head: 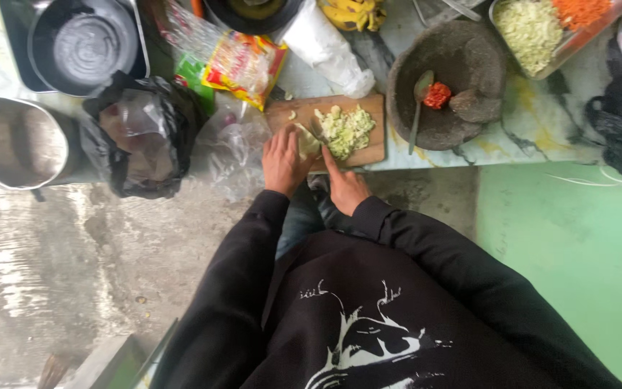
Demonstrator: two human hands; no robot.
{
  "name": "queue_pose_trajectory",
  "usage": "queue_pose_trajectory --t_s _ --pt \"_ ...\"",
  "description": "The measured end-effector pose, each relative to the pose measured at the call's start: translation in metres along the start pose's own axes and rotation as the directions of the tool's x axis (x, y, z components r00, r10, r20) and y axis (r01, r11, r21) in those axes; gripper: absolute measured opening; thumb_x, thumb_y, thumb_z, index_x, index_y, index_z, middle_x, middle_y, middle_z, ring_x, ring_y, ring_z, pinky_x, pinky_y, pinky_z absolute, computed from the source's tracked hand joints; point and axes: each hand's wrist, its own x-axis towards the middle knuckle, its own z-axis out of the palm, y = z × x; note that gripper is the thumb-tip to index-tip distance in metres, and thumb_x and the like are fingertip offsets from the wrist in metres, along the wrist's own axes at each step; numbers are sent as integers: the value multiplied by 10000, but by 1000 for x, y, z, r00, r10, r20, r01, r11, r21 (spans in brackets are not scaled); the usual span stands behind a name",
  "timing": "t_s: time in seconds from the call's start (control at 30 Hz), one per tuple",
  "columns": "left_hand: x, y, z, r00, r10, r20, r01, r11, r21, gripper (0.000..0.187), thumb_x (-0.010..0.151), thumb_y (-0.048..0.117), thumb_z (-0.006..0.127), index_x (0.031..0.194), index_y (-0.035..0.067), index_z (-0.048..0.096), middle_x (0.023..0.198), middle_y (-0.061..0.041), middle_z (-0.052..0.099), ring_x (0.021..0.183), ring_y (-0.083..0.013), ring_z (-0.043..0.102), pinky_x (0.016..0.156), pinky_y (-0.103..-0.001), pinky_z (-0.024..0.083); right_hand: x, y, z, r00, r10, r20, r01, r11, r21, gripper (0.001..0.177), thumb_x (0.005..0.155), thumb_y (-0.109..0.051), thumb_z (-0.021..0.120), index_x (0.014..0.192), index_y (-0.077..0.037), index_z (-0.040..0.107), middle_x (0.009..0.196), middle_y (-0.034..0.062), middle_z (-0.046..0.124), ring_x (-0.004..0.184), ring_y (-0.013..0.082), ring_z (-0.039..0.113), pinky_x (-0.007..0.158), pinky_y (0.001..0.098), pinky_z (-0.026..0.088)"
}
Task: The person chops cabbage on a wooden cutting board using a large knife. They repeatedly slice the cabbage into small pieces, occasionally pausing to separate leaves or reposition the cabbage on the board.
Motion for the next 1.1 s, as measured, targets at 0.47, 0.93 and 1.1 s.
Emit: queue_pose_trajectory --t_s 0.47,0.93,1.1 --pt "-3 -18 -29 960 123 251 -101 990 -99 742 780 206 813 1451 60 534 1562 -146 497 1460 -337 441 1148 -474 380 -18 18 1 997 -65 -48 67 997 28 762 1036 -85 463 1675 -151 52 503 78 470 372 226 389 433 428 374" --pt "-11 -10 -14 972 4 235 26 992 -125 685 821 239 815 1416 16 560 1516 -143 529 1335 -341 543 1073 -428 475 -14 -32 -23 997 -29 -78 40 989 143 801 1002 -93 512 1666 -117 63 503 76 504 394 239 481 459 426 414" --pt "-15 -6 -10 976 17 215 1 997 -83 689 798 259 833 1391 13 583 1492 -147 544 1319 -322 552 1073 -437 463 -18 -29 -19 999 12 -40 -8 996 84 770 1025 -101 483 1665 -114 54 496 95 526 382 263 490 443 435 433"
